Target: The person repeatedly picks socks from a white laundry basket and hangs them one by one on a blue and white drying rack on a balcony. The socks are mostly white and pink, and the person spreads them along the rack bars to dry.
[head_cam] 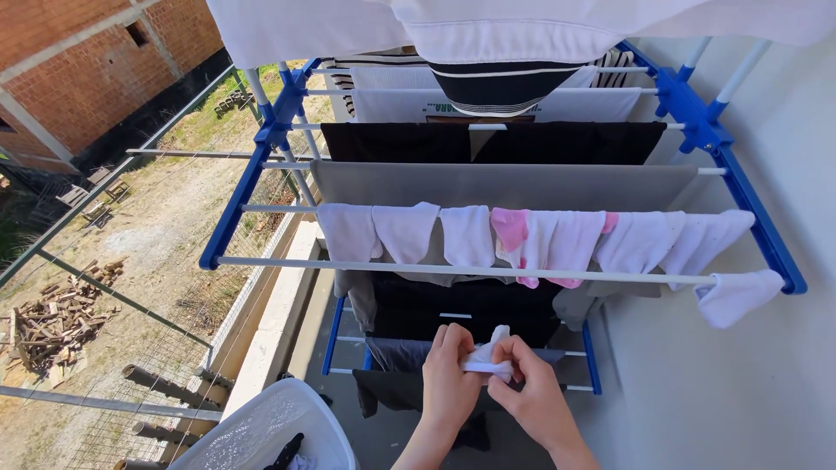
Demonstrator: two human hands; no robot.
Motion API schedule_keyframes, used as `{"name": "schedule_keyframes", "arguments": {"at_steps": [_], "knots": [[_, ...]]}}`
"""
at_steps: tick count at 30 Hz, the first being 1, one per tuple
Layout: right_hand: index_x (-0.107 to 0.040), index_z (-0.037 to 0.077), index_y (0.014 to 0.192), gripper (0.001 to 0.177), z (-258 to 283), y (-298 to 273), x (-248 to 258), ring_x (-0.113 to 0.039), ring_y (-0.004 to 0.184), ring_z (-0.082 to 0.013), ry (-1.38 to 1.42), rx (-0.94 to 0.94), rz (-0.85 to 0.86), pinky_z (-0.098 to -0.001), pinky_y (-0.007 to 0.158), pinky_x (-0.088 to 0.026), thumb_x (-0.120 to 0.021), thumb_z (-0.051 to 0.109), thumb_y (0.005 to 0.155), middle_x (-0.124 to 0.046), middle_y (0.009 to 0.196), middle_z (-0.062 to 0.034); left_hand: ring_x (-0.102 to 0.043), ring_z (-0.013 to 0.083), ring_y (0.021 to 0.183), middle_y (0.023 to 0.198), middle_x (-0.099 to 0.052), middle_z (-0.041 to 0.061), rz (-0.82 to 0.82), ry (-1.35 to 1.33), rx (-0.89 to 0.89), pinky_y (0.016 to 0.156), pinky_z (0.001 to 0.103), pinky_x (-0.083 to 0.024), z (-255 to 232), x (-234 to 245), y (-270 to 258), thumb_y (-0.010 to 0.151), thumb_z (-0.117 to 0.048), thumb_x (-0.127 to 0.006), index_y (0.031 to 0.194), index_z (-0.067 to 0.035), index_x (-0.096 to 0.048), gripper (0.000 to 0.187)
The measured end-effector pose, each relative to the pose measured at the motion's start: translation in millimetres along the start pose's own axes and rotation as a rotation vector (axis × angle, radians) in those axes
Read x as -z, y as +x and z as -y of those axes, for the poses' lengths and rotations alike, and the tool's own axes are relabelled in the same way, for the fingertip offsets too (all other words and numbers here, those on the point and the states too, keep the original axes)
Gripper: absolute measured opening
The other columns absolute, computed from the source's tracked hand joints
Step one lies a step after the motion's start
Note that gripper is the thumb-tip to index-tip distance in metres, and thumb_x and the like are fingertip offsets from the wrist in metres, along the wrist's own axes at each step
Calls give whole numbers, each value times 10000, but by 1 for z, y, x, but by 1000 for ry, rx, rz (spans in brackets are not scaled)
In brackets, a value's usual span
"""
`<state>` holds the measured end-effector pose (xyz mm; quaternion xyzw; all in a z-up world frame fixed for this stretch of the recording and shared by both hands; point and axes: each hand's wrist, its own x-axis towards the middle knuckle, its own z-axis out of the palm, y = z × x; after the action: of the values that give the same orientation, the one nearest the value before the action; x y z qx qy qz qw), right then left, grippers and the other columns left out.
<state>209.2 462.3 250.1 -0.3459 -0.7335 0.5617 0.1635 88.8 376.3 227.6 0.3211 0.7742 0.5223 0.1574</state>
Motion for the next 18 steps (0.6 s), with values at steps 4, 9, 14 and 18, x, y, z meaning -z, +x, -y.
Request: {"name": "schedule_keyframes", "arguments": {"at_steps": [4, 9, 14, 18], "knots": [[-599, 148, 842, 198, -21, 6, -4, -412, 654, -137, -120, 104, -336, -272, 646, -403, -735, 57, 732, -568, 733, 41, -465, 160, 696, 795, -536, -7, 68, -116, -23, 572, 299, -399, -12, 8, 2, 652, -15, -904, 754, -158, -549, 396], [-597, 151, 836, 244, -22, 12, 1, -448, 630, -142, -339, 381, -531, -290, 593, -443, -707, -38, 726, -584, 738, 30, -497, 132, 701, 785, -559, -7, 110, -239, -8, 575, 275, -450, -17, 7, 1, 735, -106, -985, 752, -160, -517, 471], [-603, 134, 878, 210, -21, 10, -6, -539, 688, -159, -421, 538, -577, -289, 617, -475, -703, -24, 783, -624, 807, 15, -390, 159, 652, 756, -466, 7, -15, -190, -123, 562, 321, -316, -15, -3, -7, 769, -10, -867, 728, -146, -420, 469], [-628, 117, 874, 167, -13, 2, -10, -529, 699, -168, -473, 665, -609, -284, 607, -464, -711, -20, 829, -604, 775, -2, -304, 161, 637, 741, -375, 1, -90, -145, -232, 559, 329, -261, -4, -8, -8, 695, 112, -663, 714, -135, -324, 421]]}}
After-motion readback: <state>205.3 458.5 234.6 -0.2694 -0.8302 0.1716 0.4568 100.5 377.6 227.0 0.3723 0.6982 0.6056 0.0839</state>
